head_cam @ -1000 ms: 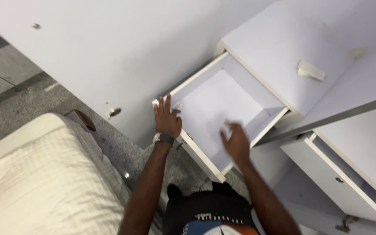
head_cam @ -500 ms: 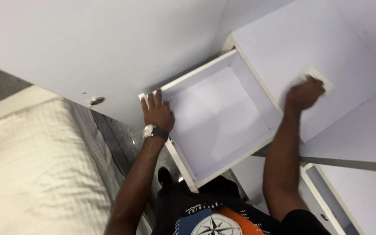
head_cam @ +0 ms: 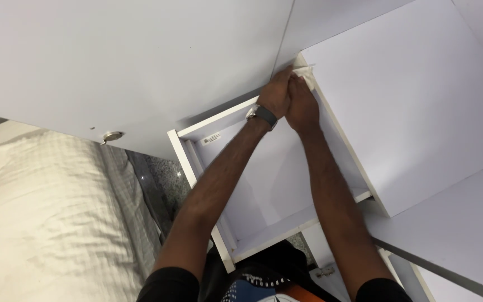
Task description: The person cleans the interior of a white cabinet drawer using a white cloth. They wipe the bottom, sides, and front edge of the drawer, then close it and wipe the exterior surface. The person repeats this process for multiple drawers in the cabinet.
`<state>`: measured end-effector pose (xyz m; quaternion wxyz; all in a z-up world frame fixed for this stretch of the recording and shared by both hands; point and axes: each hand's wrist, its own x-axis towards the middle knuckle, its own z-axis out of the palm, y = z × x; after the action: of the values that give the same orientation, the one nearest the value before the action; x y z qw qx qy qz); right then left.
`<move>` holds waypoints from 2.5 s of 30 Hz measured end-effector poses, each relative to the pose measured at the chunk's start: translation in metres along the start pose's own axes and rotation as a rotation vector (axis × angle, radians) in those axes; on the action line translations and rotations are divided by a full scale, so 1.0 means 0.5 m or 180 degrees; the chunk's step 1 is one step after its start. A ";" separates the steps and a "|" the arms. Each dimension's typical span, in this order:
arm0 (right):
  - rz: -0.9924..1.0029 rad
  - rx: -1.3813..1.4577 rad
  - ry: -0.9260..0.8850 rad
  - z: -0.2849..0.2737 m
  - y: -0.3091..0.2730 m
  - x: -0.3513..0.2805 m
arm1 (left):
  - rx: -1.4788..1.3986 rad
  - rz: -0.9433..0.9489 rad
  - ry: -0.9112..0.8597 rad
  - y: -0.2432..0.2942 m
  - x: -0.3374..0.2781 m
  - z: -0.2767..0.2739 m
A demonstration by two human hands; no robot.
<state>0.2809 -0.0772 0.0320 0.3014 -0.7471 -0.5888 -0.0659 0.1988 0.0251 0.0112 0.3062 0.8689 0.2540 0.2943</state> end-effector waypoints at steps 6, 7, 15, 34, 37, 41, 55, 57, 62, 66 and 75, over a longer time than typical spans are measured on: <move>-0.0034 0.0038 0.0350 0.009 0.014 -0.034 | -0.0016 -0.0380 -0.0263 -0.010 0.001 0.032; -0.0043 0.0067 0.0341 0.016 0.011 -0.026 | 0.0005 -0.0402 -0.0258 -0.013 0.008 0.027; -0.0038 -0.0107 0.0685 0.024 -0.011 -0.009 | 0.0820 -0.0347 -0.0601 -0.066 -0.002 0.051; -0.0238 0.0612 0.0141 0.078 -0.424 -0.040 | 0.1785 -0.0215 -0.0215 -0.106 -0.281 -0.307; -0.0088 0.0926 0.0077 0.114 -0.474 -0.060 | 0.2548 -0.0203 -0.0457 -0.100 -0.306 -0.342; -0.0031 0.0853 0.0125 0.138 -0.504 -0.064 | 0.2860 -0.0001 -0.0227 -0.163 -0.324 -0.328; 0.0537 0.0624 -0.0659 0.152 -0.567 -0.040 | 0.1837 0.0835 -0.0067 -0.272 -0.333 -0.506; 0.0654 0.0778 -0.0707 0.163 -0.570 -0.032 | 0.1786 0.0744 -0.0257 -0.282 -0.334 -0.517; 0.1143 0.0917 -0.0861 0.155 -0.605 -0.024 | 0.1590 0.0545 -0.0562 -0.244 -0.393 -0.550; 0.1291 0.0635 -0.0967 0.182 -0.583 -0.026 | 0.1042 0.0931 0.0059 -0.232 -0.423 -0.537; 0.0900 0.0112 -0.0058 0.176 -0.668 -0.169 | 0.0771 0.1737 -0.0677 -0.283 -0.448 -0.531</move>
<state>-0.0737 -0.0598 0.0469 0.3154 -0.8178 -0.4814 -0.0057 -0.1715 0.0843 0.0045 0.1351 0.9611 0.0113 0.2406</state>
